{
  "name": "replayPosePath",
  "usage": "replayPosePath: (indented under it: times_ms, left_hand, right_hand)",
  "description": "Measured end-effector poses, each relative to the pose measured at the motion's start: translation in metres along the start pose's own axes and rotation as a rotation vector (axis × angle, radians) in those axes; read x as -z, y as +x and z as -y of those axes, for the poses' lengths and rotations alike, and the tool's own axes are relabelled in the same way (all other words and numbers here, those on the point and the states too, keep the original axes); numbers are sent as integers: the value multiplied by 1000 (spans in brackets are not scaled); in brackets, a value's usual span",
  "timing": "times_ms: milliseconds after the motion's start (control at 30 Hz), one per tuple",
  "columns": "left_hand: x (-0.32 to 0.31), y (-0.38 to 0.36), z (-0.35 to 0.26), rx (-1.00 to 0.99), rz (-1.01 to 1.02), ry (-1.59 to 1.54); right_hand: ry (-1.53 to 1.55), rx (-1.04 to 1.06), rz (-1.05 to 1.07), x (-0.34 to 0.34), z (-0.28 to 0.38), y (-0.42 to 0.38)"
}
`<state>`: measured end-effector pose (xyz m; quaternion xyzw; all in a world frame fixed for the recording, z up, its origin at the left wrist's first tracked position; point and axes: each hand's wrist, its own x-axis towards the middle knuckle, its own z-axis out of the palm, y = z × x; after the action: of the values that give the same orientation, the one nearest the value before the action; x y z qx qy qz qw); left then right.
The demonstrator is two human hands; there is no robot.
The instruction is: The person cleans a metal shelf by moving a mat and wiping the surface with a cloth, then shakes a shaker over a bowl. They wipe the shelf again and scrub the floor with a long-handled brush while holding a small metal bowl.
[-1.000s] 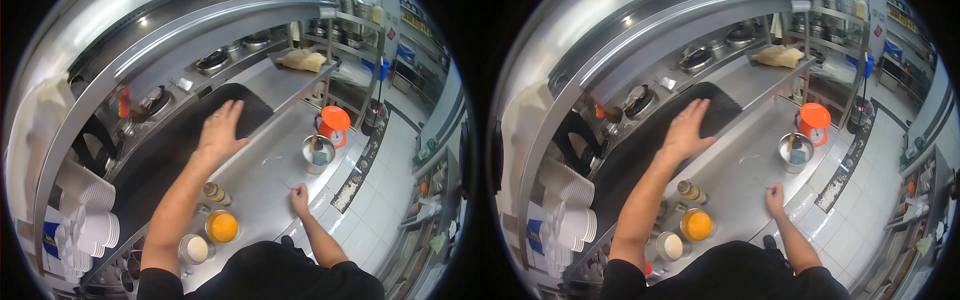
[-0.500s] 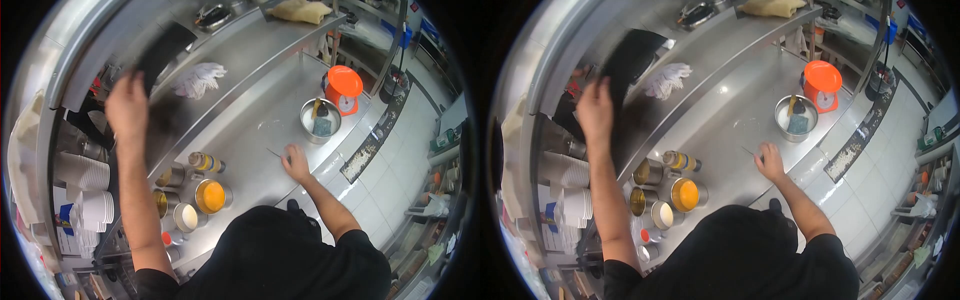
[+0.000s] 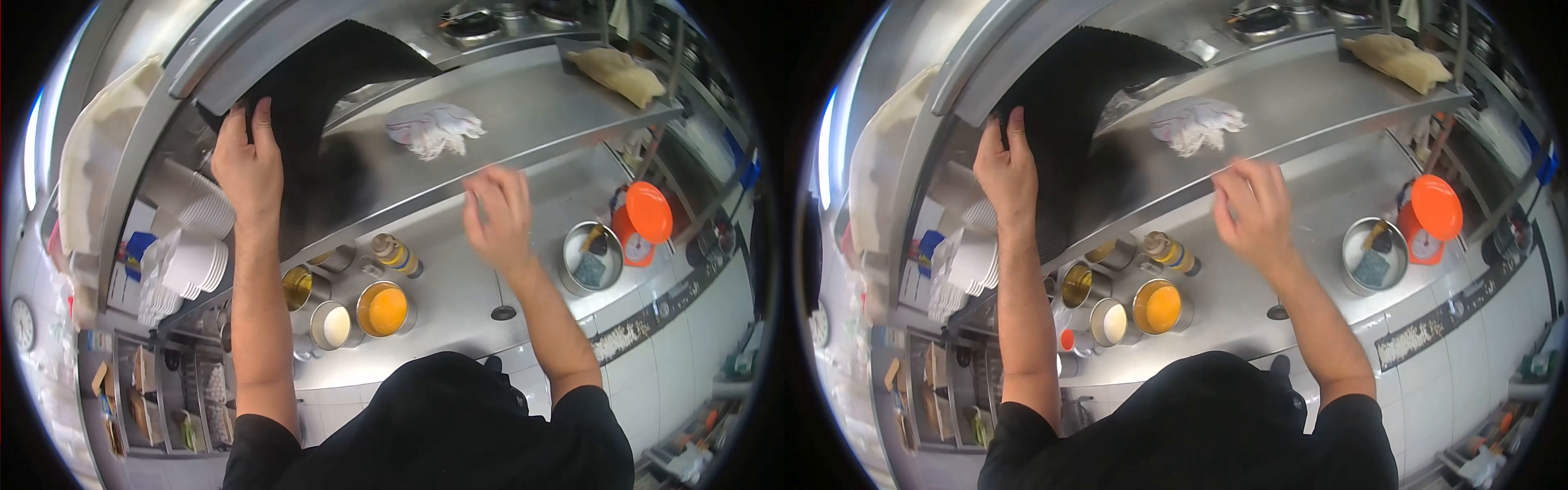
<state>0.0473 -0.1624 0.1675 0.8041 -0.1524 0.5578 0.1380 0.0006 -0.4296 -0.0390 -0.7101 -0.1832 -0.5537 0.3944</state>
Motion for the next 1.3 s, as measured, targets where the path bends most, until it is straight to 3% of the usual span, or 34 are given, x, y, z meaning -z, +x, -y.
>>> replayPosePath:
  times_ms: [100,233,333,367,433,500,533,600,667,733,800,933,1000,1033,1067,1133,1200,1267,1300]
  left_hand:
    - [12,6,15,239,57,-28]
    - [13,8,45,120,-31,-91]
    - [17,3,53,127,-21,-153]
    - [20,2,57,135,35,-152]
    - [21,-3,63,-21,56,-183]
    - [22,-11,58,-141,74,-187]
    - [26,-14,47,-59,158,-237]
    - [25,-20,46,-280,177,-163]
    - [31,-25,32,-447,269,-117]
    - [32,-40,22,-544,350,-128]
    - [29,-56,27,-588,364,-139]
    - [41,-72,38,-54,337,-665]
    - [47,-76,64,324,390,-1033]
    - [49,-69,74,410,481,-945]
    - [48,-61,76,657,548,-974]
    - [46,-47,90,985,640,-908]
    - [72,-19,110,966,1001,-1154]
    - [72,-13,136,930,1020,-1051]
    - [81,-7,137,940,1008,-1016]
  right_hand:
    - [-54,41,80,-40,-4,72]
    - [-363,-38,398,-90,-30,109]
    - [-445,-211,914,-94,-28,124]
    - [-451,-213,932,-98,-32,126]
    - [60,-534,700,-90,-25,130]
    - [897,-865,419,-93,-38,129]
    - [1020,-939,410,-90,-22,136]
    - [1267,-1097,374,-74,7,149]
    - [1298,-1202,248,-76,12,163]
    - [1364,-1029,271,-97,-29,165]
    - [1120,-1020,362,-104,-30,150]
    - [664,-1140,508,-124,-2,126]
    - [310,-895,447,-162,-16,106]
    - [280,-964,558,-156,16,117]
    - [249,-1033,675,-151,53,127]
    - [227,-981,809,-173,68,123]
    - [120,-697,852,-206,64,108]
    - [159,-763,1121,-210,100,121]
    - [108,-642,1122,-228,98,116]
